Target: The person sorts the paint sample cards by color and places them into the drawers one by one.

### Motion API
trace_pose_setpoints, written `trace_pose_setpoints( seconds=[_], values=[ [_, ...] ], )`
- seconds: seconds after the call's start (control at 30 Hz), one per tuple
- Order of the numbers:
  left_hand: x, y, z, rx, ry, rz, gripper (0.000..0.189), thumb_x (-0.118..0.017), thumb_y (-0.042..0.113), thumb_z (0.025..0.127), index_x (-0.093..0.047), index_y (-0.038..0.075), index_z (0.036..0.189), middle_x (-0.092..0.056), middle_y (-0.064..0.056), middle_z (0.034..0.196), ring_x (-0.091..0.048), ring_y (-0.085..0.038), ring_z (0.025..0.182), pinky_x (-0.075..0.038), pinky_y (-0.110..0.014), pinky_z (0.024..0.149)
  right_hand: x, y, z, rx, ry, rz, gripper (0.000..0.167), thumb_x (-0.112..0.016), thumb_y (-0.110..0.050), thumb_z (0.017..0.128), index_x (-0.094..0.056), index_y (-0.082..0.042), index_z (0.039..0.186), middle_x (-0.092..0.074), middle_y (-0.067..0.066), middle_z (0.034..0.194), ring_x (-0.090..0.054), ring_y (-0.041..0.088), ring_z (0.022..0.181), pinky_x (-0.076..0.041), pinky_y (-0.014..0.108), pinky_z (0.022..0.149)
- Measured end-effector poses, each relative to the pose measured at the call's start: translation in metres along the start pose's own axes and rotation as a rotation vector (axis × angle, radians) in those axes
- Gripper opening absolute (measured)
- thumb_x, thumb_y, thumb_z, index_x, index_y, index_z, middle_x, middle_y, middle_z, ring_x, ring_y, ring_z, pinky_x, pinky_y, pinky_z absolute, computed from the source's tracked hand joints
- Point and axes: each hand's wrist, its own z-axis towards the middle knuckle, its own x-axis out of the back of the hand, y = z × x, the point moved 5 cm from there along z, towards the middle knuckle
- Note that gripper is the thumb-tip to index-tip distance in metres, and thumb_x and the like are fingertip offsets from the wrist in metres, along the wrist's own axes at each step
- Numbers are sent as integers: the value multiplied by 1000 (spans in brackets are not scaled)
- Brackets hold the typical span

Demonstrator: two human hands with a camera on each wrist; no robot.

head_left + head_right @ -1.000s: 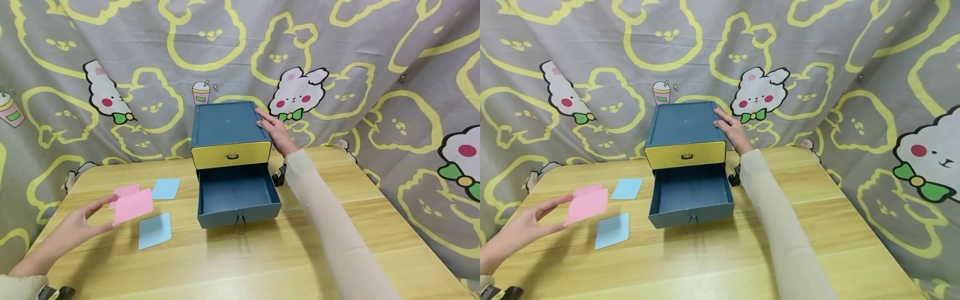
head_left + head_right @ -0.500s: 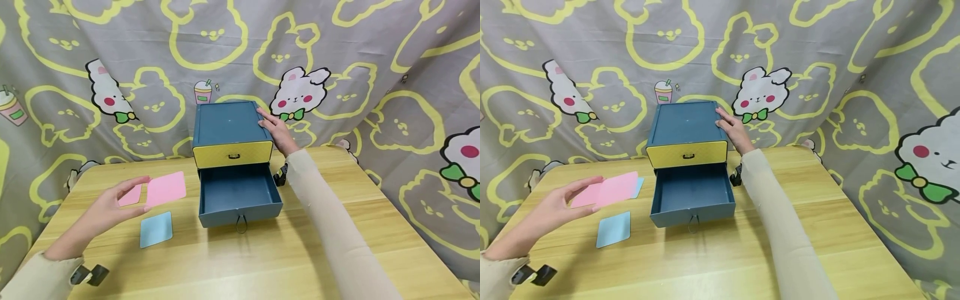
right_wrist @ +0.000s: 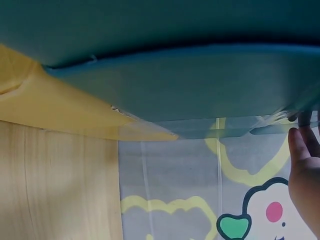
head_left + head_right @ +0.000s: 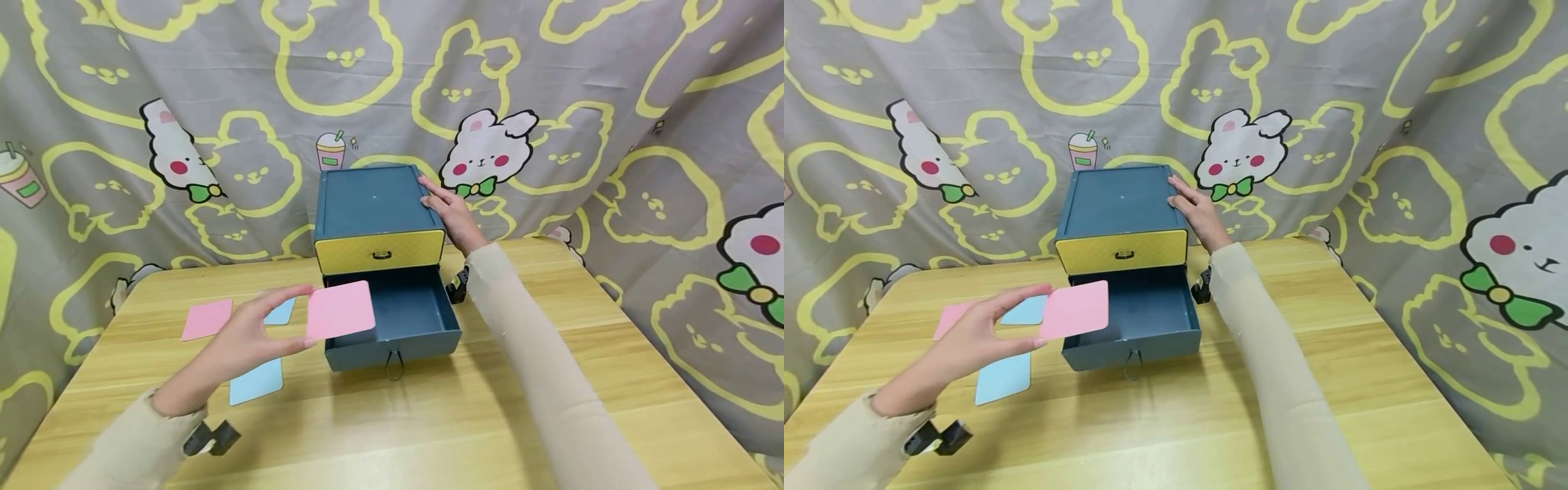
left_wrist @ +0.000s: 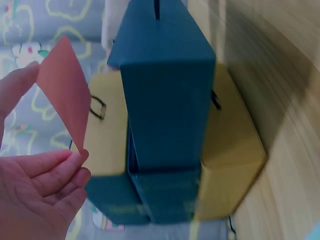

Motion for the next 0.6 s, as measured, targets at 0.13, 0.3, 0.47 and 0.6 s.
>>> trace_pose_setpoints(
  seconds=[0.13,0.3,0.47,0.6],
  values=[
    [-13,6,10,-19,-13,-27,70,-79,27,77,-48,13,138,-47,-7,140,-39,-31,130,-39,-55,97,1,4,3,2,0,3,51,-53,-16,93,-41,-10,143,-30,-1,152,-22,12,141,-18,36,115],
    [-27,9,19,-17,-20,-58,72,-80,26,76,-48,13,139,-46,-5,142,-37,-29,132,-35,-56,101,4,19,11,-2,10,37,50,-55,-19,93,-44,-15,142,-33,-6,151,-23,9,140,-19,34,114],
    [-39,8,28,-22,-2,-54,72,-80,29,75,-49,13,138,-48,-6,140,-39,-30,130,-36,-55,100,6,25,14,18,33,26,48,-56,-22,93,-47,-19,140,-37,-11,148,-25,7,139,-20,33,114],
    [-47,7,33,-30,9,-23,73,-80,31,75,-49,11,138,-49,-8,139,-41,-31,129,-37,-55,100,6,25,14,14,35,25,48,-57,-23,93,-48,-19,140,-37,-11,148,-26,6,139,-20,34,114]
  ],
)
